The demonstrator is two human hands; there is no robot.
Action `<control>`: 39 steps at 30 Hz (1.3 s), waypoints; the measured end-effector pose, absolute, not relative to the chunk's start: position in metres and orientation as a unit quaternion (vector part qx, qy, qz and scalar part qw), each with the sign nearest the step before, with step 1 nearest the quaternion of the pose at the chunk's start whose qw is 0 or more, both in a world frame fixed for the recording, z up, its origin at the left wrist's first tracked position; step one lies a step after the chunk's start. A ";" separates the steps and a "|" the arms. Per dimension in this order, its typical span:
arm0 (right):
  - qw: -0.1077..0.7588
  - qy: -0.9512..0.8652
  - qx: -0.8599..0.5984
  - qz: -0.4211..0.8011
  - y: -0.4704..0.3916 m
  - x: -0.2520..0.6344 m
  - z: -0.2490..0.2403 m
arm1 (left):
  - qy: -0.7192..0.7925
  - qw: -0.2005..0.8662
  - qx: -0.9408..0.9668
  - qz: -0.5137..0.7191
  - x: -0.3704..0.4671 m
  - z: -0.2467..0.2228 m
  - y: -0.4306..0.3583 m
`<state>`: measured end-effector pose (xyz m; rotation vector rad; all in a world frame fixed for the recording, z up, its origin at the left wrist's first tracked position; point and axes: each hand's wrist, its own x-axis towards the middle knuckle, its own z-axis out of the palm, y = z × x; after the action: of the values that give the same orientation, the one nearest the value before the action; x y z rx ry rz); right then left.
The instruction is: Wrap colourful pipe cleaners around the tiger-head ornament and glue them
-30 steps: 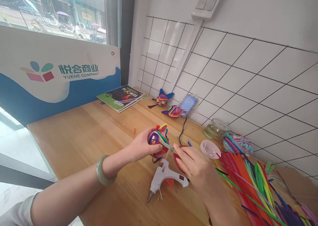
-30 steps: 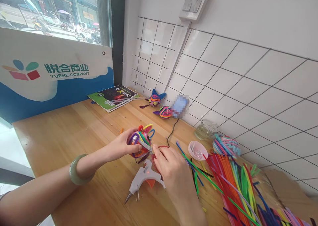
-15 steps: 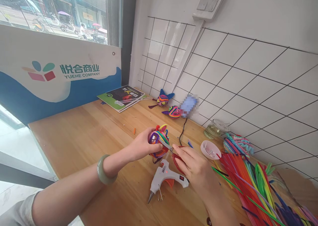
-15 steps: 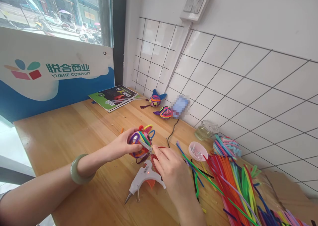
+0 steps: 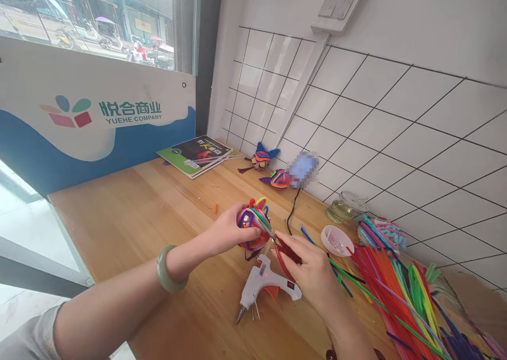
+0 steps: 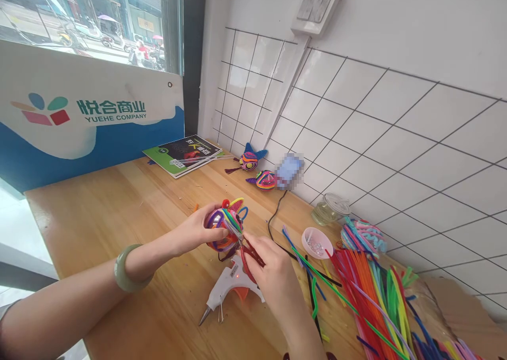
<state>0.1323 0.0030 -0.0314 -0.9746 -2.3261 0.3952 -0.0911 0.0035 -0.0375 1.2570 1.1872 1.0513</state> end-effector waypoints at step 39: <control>0.294 -0.896 -0.332 0.028 0.001 0.134 -0.025 | 0.511 0.511 0.530 0.444 -0.091 -0.035 0.006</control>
<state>0.1341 0.0014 -0.0248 -0.8837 -2.3842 0.0732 -0.0913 0.0060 -0.0351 1.2749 1.2300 1.0691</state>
